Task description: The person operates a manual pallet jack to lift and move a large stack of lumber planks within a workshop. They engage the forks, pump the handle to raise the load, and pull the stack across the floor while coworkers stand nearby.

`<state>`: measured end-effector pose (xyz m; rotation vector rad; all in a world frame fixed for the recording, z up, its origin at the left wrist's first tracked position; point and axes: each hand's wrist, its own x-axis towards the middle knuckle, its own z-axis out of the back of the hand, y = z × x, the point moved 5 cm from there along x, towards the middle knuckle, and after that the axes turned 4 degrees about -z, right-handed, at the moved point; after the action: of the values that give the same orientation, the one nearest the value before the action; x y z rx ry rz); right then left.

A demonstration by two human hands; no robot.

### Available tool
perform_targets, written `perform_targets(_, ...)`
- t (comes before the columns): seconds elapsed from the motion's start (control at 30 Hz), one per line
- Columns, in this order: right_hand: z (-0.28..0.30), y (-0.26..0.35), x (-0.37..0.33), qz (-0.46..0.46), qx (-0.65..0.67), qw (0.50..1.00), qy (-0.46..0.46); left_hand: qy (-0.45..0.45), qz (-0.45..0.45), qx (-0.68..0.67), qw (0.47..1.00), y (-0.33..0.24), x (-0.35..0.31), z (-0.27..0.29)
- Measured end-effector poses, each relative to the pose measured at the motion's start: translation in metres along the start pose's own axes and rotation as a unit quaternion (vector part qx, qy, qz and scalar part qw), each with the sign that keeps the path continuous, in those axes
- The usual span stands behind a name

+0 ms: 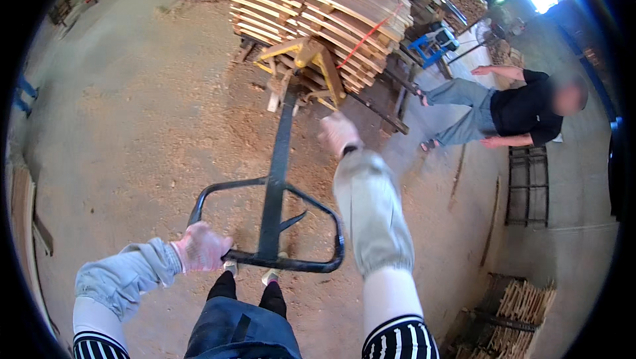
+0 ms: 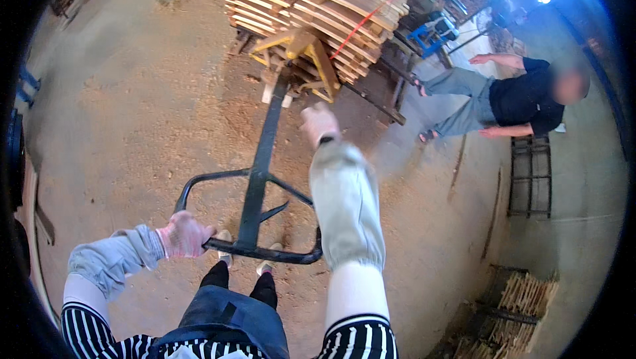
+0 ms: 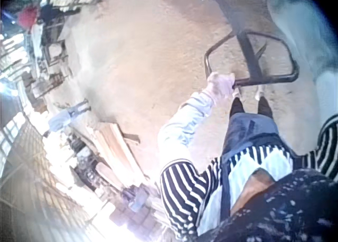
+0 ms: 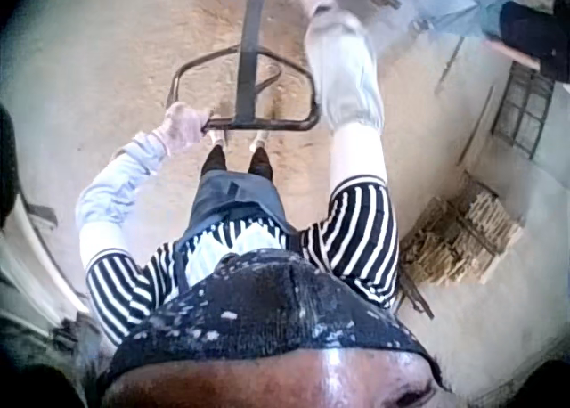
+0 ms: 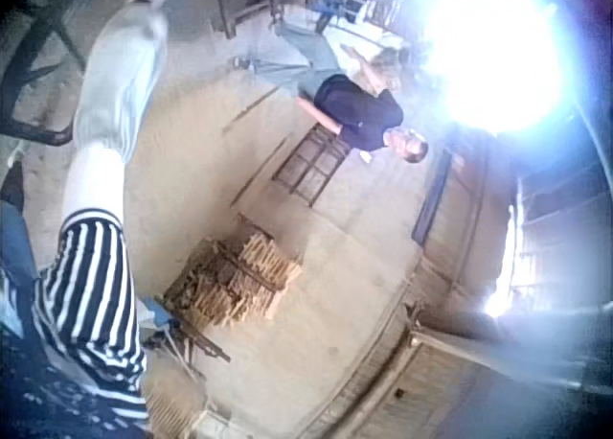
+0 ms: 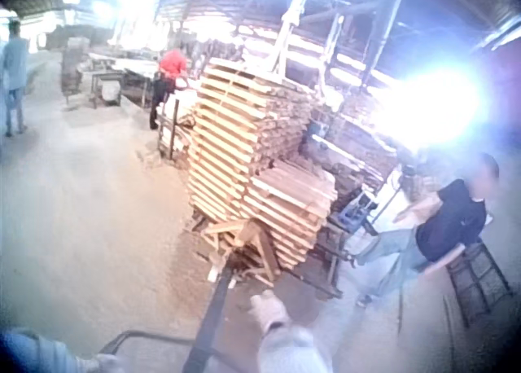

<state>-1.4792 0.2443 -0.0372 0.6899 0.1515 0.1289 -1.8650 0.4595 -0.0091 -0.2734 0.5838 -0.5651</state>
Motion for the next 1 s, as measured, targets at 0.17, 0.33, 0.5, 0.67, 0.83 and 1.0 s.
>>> perform_targets(0.17, -0.048, 0.027, -0.267, -0.024, -0.018, 0.992, 0.124, 0.055, 0.054, -0.037, 0.996, 0.056, 0.007, -0.191)
perform_targets(0.33, -0.022, 0.003, -0.4, 0.136, -0.245, 0.956, 0.087, 0.173, 0.017, -0.054, 0.983, 0.057, 0.0, -0.094)
perform_targets(0.5, 0.075, 0.124, -0.298, 0.249, -0.212, 0.945, 0.029, 0.006, 0.044, -0.103, 0.994, 0.071, -0.048, 0.127)
perform_targets(0.67, 0.003, 0.098, -0.347, 0.215, -0.143, 0.966, -0.017, 0.012, 0.086, -0.083, 0.993, 0.096, -0.061, 0.04)
perform_targets(0.83, -0.185, 0.002, -0.403, 0.094, -0.218, 0.951, 0.199, 0.174, 0.049, 0.107, 0.978, 0.176, -0.035, -0.231)
perform_targets(1.0, -0.128, 0.039, -0.368, 0.005, -0.217, 0.864, 0.454, 0.252, 0.04, 0.03, 0.967, 0.13, -0.033, -0.098)
